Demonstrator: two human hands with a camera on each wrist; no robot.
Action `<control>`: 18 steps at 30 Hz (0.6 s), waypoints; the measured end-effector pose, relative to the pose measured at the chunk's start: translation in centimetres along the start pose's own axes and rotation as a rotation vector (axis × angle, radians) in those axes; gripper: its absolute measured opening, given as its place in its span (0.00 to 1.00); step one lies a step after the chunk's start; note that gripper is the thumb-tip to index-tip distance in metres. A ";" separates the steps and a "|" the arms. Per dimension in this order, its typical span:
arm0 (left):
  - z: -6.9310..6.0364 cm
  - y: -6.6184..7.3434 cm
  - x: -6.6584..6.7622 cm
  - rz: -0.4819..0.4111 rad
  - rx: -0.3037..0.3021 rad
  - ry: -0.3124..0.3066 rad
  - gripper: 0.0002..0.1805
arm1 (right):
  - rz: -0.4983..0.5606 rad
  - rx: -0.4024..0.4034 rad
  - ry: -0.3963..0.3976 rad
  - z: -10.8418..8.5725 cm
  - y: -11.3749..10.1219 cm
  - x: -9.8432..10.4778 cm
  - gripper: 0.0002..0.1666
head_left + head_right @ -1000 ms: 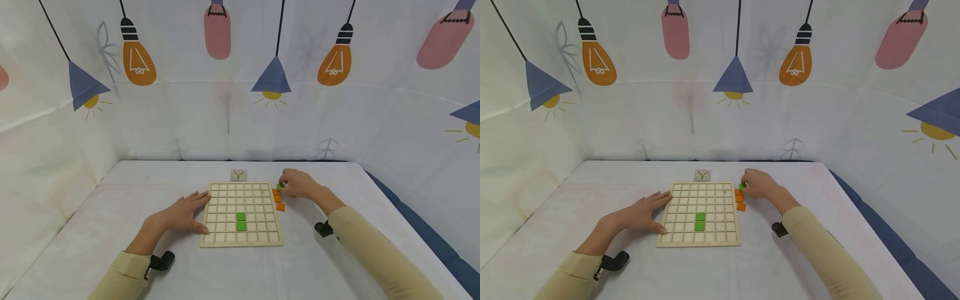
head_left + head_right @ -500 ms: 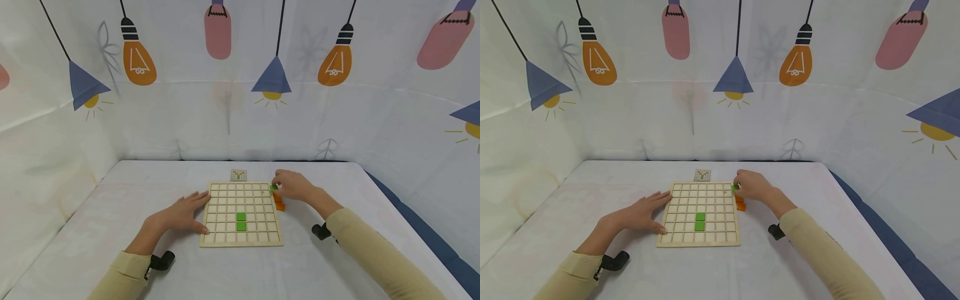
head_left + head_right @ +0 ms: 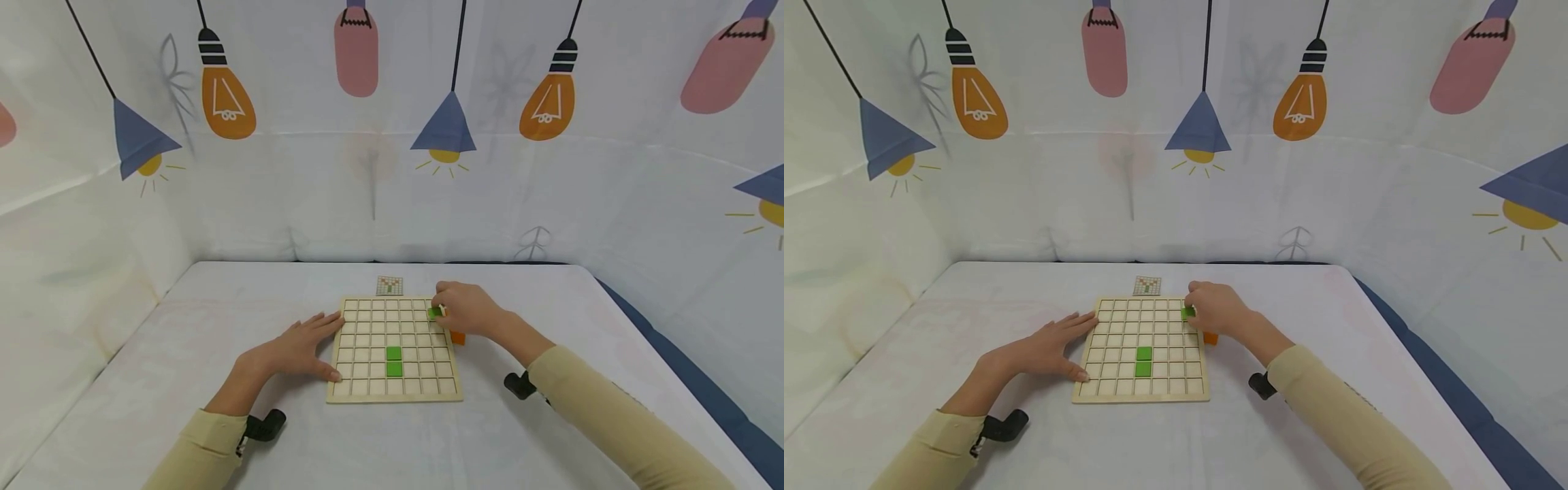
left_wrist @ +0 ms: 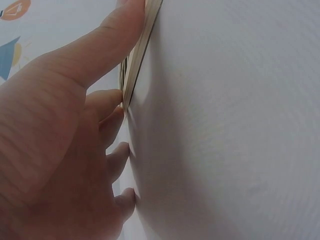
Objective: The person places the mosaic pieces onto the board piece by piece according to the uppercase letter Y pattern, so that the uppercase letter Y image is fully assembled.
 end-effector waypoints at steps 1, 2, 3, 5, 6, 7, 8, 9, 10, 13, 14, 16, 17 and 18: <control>0.0 0.0 0.0 0.002 -0.001 0.001 0.62 | 0.004 -0.001 -0.002 0.0 -0.1 0.0 0.11; 0.0 -0.1 0.0 0.004 0.003 -0.002 0.62 | 0.007 -0.002 -0.004 0.0 -0.2 -0.1 0.12; 0.1 -0.1 -0.1 0.006 0.006 -0.003 0.62 | 0.007 -0.003 -0.006 0.0 -0.3 -0.1 0.12; 0.1 -0.1 -0.1 0.006 0.013 -0.007 0.62 | 0.011 -0.004 -0.009 -0.1 -0.4 -0.2 0.12; 0.2 -0.2 -0.2 0.006 0.016 -0.008 0.62 | 0.008 -0.002 -0.006 -0.1 -0.5 -0.2 0.12; 0.2 -0.2 -0.2 0.005 0.014 -0.008 0.62 | 0.007 -0.001 -0.005 -0.1 -0.6 -0.3 0.12; 0.2 -0.2 -0.2 0.003 0.018 -0.009 0.62 | 0.006 0.001 -0.004 -0.1 -0.7 -0.4 0.12; 0.2 -0.3 -0.2 0.001 0.016 -0.008 0.62 | 0.003 0.003 -0.004 -0.1 -0.7 -0.4 0.12; 0.2 -0.3 -0.2 0.001 0.014 -0.007 0.62 | 0.005 0.009 -0.002 -0.1 -0.9 -0.5 0.11; 0.2 -0.4 -0.2 0.003 0.010 -0.002 0.62 | 0.011 0.011 -0.006 -0.1 -1.2 -0.8 0.11; 0.2 -0.4 -0.2 0.003 0.010 -0.002 0.62 | 0.013 0.014 -0.008 -0.1 -1.3 -0.9 0.11; 0.2 -0.4 -0.2 0.005 0.008 -0.001 0.62 | 0.007 0.010 -0.017 0.0 -1.6 -1.1 0.12; 0.2 -0.4 -0.2 0.003 0.007 -0.002 0.62 | 0.003 0.006 -0.024 0.1 -1.7 -1.3 0.12; 0.1 -0.5 -0.3 0.004 0.007 -0.003 0.62 | 0.002 0.006 -0.030 0.1 -1.8 -1.4 0.12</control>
Point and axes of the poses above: each hand's wrist, its own z-axis towards the middle knuckle, its own x-axis out of the back of the hand, y = z × x, the point moved 3 cm from there along z, towards the middle knuckle, and after that the axes turned 6 degrees about -x, right-handed, at the moved point
